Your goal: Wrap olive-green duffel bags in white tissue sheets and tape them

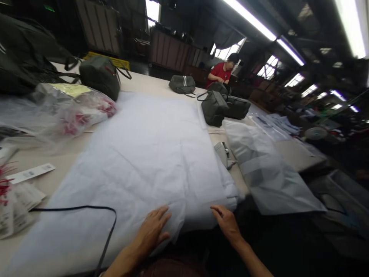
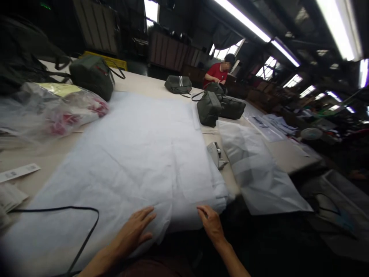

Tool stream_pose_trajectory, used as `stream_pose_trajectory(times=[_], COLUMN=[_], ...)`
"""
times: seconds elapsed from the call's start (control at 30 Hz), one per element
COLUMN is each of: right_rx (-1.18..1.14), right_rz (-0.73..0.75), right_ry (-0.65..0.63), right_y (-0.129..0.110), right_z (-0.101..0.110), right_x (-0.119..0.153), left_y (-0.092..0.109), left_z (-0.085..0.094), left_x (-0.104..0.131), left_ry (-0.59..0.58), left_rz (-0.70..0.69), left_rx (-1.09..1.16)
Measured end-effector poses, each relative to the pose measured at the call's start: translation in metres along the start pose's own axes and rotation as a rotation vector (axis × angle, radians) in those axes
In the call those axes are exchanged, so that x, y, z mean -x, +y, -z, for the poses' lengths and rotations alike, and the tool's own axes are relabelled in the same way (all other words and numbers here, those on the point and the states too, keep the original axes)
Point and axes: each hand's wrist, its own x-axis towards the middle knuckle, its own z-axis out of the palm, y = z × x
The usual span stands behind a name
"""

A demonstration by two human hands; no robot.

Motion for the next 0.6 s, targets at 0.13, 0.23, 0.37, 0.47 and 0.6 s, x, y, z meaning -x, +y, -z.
stream_pose_trajectory(times=[0.13,0.23,0.37,0.47,0.6], right_rx=[-0.243,-0.346,-0.716,-1.037,-1.166], right_rz=[-0.453,-0.638,-0.839,-0.927,-0.921], right_ry=[-0.099,-0.228,-0.279,-0.249,-0.297], right_y=[0.035,0.066,0.082,0.075,0.064], right_z=[0.003,-0.005,-0.029,-0.048,-0.064], right_x=[0.031,0.055,0.078,0.078,0.067], left_y=[0.018,0.027,0.038,0.051,0.069], left_z=[-0.012,-0.038,-0.09,-0.12,-0.132], left_x=[0.015,0.04,0.059,0.05,0.029], left_ry=[0.122,0.201,0.244,0.377,0.643], left_rz=[-0.05,0.233,0.752,0.845,0.833], left_rx=[0.124,0.527,1.125,1.325,1.595])
